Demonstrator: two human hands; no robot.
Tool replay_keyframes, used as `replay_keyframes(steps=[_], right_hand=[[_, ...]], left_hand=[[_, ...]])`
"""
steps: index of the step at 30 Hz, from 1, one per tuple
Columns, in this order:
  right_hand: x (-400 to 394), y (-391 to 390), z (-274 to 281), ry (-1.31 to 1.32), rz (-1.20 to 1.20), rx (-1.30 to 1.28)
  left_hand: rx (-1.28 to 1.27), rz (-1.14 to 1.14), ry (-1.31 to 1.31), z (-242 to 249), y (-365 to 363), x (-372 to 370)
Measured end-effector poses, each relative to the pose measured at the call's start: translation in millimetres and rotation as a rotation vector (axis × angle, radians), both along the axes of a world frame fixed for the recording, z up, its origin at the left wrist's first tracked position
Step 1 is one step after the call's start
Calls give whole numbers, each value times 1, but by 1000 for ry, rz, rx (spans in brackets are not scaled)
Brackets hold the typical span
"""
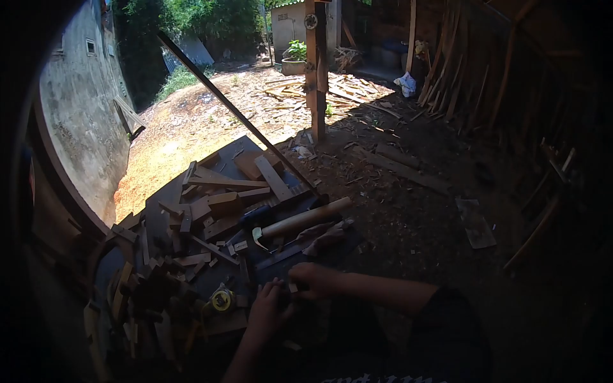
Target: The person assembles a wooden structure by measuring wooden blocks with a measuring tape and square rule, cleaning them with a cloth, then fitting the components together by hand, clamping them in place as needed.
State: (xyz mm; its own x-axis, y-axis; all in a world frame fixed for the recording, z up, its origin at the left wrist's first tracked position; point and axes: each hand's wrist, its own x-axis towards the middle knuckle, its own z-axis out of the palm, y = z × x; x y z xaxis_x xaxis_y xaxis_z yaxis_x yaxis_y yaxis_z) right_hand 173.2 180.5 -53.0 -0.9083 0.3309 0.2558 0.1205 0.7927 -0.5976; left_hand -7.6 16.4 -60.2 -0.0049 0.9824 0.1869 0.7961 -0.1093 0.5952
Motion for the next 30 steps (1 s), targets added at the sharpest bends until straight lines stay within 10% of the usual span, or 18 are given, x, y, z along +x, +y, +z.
replay_keyframes(steps=[30], right_hand=[[-7, 15, 2, -10, -177, 29]], left_hand=[[-40, -33, 13, -8, 0, -5]])
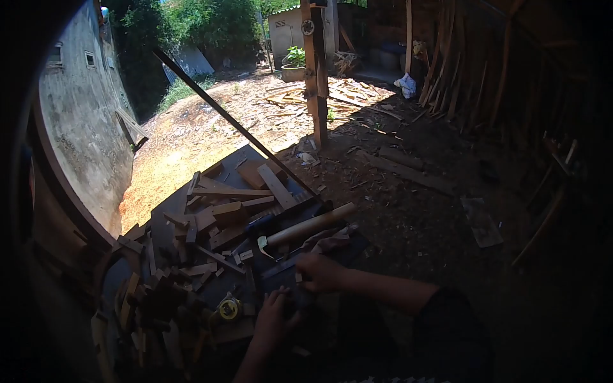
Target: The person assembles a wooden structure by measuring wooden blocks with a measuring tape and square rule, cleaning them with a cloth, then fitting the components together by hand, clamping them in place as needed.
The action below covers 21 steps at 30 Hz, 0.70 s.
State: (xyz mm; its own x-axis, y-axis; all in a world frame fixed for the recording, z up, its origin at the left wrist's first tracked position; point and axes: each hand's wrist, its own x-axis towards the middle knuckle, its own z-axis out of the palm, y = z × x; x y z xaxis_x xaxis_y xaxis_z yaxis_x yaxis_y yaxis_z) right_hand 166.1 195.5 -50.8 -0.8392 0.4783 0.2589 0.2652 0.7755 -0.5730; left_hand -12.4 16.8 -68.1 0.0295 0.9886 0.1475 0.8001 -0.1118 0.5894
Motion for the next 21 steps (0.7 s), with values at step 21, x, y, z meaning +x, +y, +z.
replay_keyframes(steps=[21], right_hand=[[-1, -21, 7, -77, 198, -20]], left_hand=[[49, 36, -49, 7, -2, 3]])
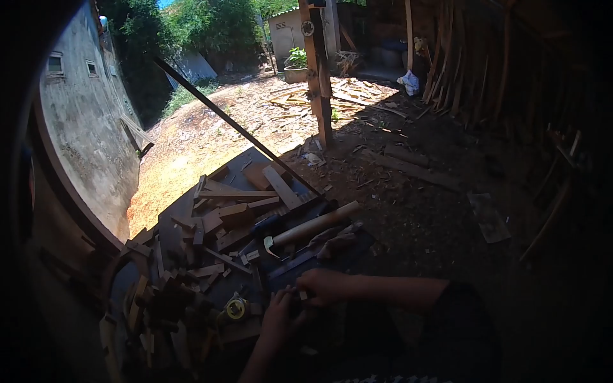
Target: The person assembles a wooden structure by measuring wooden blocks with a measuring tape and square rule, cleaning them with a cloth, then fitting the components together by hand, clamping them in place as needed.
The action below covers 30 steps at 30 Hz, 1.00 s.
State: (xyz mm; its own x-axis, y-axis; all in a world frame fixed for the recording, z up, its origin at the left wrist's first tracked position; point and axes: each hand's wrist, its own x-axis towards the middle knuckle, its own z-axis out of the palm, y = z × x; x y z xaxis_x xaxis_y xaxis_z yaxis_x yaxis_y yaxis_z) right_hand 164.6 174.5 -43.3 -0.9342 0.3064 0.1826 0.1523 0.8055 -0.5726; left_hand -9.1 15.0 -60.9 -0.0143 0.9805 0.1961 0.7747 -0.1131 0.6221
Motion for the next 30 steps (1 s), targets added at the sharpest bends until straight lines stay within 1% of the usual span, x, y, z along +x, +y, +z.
replay_keyframes(steps=[2, 3, 6, 7, 10, 11, 14, 15, 18, 19, 20, 22, 25, 28, 29, 30], right_hand=[[0, 25, 5, -25, -125, 110], [0, 34, 13, -64, -218, 95], [-1, 11, 10, -56, -22, 88], [-2, -4, 16, -111, 44, 10], [-6, 13, 15, -153, -71, 3], [-5, 27, 21, -128, -136, 65], [-7, 20, 13, -129, -117, 69], [-8, 4, 9, -63, 7, 86], [-9, 9, 13, -127, 57, 1], [-8, 19, 12, -15, -75, 56], [-10, 37, 10, -78, -168, 28], [-8, 29, 8, -10, -208, 111], [-4, -10, 9, -63, -39, -39], [-3, 21, -2, 32, -149, 93], [-4, 34, -4, 23, -251, 96], [-1, 29, -6, 27, -229, 79]], left_hand=[[-11, -1, 3, 0, 0, 0], [-15, 0, 3, 0, 1, 0], [-31, 9, -2, 1, 1, 1], [-27, 10, 6, 1, -1, 0], [-15, -3, 22, -2, 0, -2], [-10, -4, 17, -2, 0, -1], [-14, -2, 5, -2, 0, 0], [-21, 1, 4, -1, 0, -1], [-1, -8, 8, -3, 1, -2], [-3, -9, 8, -6, 1, -2], [0, -10, 6, -10, 2, -3], [9, -4, 1, -10, 3, -4], [15, 9, -1, -6, 1, -4], [12, -5, 3, -10, 2, -3], [12, -11, 5, -11, 3, -4], [12, -14, 8, -12, 3, -5]])
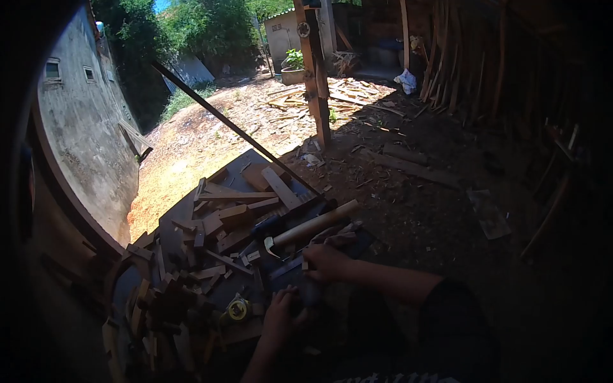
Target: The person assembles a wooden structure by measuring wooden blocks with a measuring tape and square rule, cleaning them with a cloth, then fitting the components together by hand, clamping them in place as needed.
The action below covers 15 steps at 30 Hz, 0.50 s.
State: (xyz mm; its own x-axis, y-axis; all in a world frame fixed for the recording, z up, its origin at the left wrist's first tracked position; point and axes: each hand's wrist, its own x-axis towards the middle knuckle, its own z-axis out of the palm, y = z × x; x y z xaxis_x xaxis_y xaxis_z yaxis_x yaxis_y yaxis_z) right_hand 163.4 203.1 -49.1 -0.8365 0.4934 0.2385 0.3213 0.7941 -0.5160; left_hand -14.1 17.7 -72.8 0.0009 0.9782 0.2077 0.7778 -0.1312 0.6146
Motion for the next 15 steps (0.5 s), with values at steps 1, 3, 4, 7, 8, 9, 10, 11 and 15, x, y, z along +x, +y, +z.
replay_keyframes(steps=[1, 3, 4, 7, 8, 9, 10, 11, 15], right_hand=[[0, -8, 0, 10, 29, -11], [1, -34, -3, 43, 166, -53], [1, -32, -2, 46, 174, -64], [3, -7, -1, 23, 80, -4], [5, 8, -4, 16, -28, -40], [6, 2, -7, 56, -2, -2], [4, -6, -7, 100, 29, 42], [4, -14, -6, 99, 105, -12], [4, -8, -4, 78, 103, -90]], left_hand=[[-12, 2, -11, 1, 0, 0], [-34, 14, -29, 6, -2, 1], [-29, 25, -34, 8, -2, 1], [-30, 17, -30, 7, -2, 3], [-35, -2, -12, 6, -2, 0], [-37, -19, 7, 5, -2, 0], [-37, -18, -5, 6, -1, 0], [-38, -14, -14, 8, 0, 0], [-37, 5, -49, 11, -2, 2]])
